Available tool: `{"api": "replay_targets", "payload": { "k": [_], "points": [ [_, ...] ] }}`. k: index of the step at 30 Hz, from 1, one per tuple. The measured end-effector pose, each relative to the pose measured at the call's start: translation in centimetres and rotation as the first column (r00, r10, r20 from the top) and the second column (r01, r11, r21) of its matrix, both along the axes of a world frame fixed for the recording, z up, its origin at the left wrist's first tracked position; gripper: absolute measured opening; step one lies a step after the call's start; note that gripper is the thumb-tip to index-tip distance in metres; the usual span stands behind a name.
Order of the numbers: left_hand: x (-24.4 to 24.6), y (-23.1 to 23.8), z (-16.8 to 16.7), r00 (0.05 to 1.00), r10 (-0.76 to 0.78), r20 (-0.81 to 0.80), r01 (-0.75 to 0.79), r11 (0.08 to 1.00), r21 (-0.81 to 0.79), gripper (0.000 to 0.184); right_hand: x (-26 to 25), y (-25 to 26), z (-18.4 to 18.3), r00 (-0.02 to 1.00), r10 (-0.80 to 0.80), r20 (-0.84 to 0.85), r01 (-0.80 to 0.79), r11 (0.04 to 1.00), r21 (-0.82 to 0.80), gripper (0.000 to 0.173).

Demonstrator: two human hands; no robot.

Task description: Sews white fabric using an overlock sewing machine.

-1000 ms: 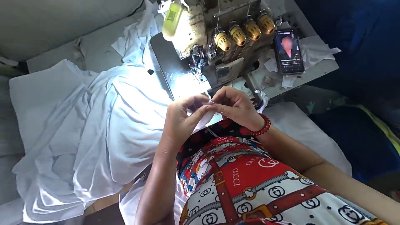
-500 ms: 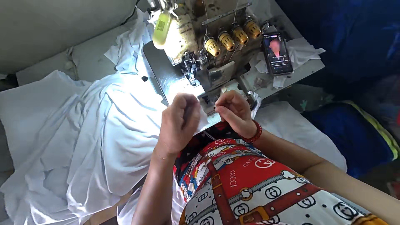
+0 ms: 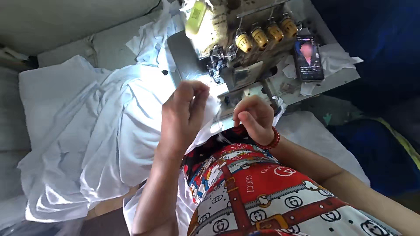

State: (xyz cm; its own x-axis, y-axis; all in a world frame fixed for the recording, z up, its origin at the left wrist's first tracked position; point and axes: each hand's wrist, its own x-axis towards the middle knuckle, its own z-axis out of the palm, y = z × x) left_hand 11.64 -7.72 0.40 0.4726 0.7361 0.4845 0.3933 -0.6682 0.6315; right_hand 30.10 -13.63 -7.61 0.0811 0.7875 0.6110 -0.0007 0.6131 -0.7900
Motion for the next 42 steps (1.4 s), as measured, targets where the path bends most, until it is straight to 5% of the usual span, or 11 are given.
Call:
{"api": "replay_targets", "payload": {
  "k": [4,8,12,15,18,23,26,30,37,40,42],
  "points": [
    [2.2,1.5,1.0,0.999,0.023,0.026,-0.027,0.984,0.175,0.02,-3.9,-0.1,-0.3,0.959,0.241,0.147,-0.213,0.96,-0.183,0.026],
    [-1.4,4.6,3.7,0.983,0.174,0.056,-0.183,0.934,0.306,0.024,-6.3,-0.5,-3.5,0.815,0.565,0.131,-0.456,0.764,-0.457,0.023],
    [-11.3,8.3,3.0,0.848,0.508,0.149,-0.528,0.791,0.31,0.03,-5.1,-0.1,-4.2,0.859,0.512,0.002,-0.421,0.708,-0.567,0.014],
    [-17.6,8.7,-0.9,0.692,0.714,-0.109,-0.714,0.699,0.048,0.045,-3.9,0.7,-4.5,0.896,0.444,-0.016,-0.369,0.724,-0.582,0.01],
    [-18.2,5.8,-3.7,0.711,0.656,-0.253,-0.7,0.695,-0.163,0.062,-3.8,1.2,-4.6,0.941,0.333,0.064,-0.237,0.782,-0.576,0.012],
    [-13.6,1.0,-6.1,0.849,0.474,-0.233,-0.495,0.868,-0.035,0.03,-6.9,2.0,-5.5,0.829,0.337,0.446,-0.205,0.926,-0.317,0.016],
    [-11.4,1.2,-7.1,0.909,0.365,-0.201,-0.378,0.925,-0.032,0.026,-10.9,3.4,-5.6,0.813,0.391,0.431,-0.278,0.912,-0.302,0.024],
    [-10.0,2.7,-8.3,0.899,0.402,-0.174,-0.423,0.9,-0.104,0.027,-14.6,5.1,-4.5,0.819,0.555,0.143,-0.406,0.738,-0.539,0.032],
    [-10.5,3.3,-11.9,0.877,0.477,-0.064,-0.481,0.867,-0.129,0.027,-11.2,5.4,-3.5,0.544,0.705,-0.455,-0.662,0.028,-0.749,0.029],
    [-10.5,3.3,-12.5,0.879,0.477,-0.024,-0.478,0.876,-0.073,0.023,-9.4,4.1,-4.9,0.526,0.705,-0.475,-0.686,0.022,-0.727,0.019],
    [-10.5,3.3,-12.6,0.882,0.471,-0.013,-0.47,0.88,-0.063,0.023,-9.3,3.4,-4.6,0.612,0.692,-0.382,-0.649,0.163,-0.744,0.017]
  ]
}}
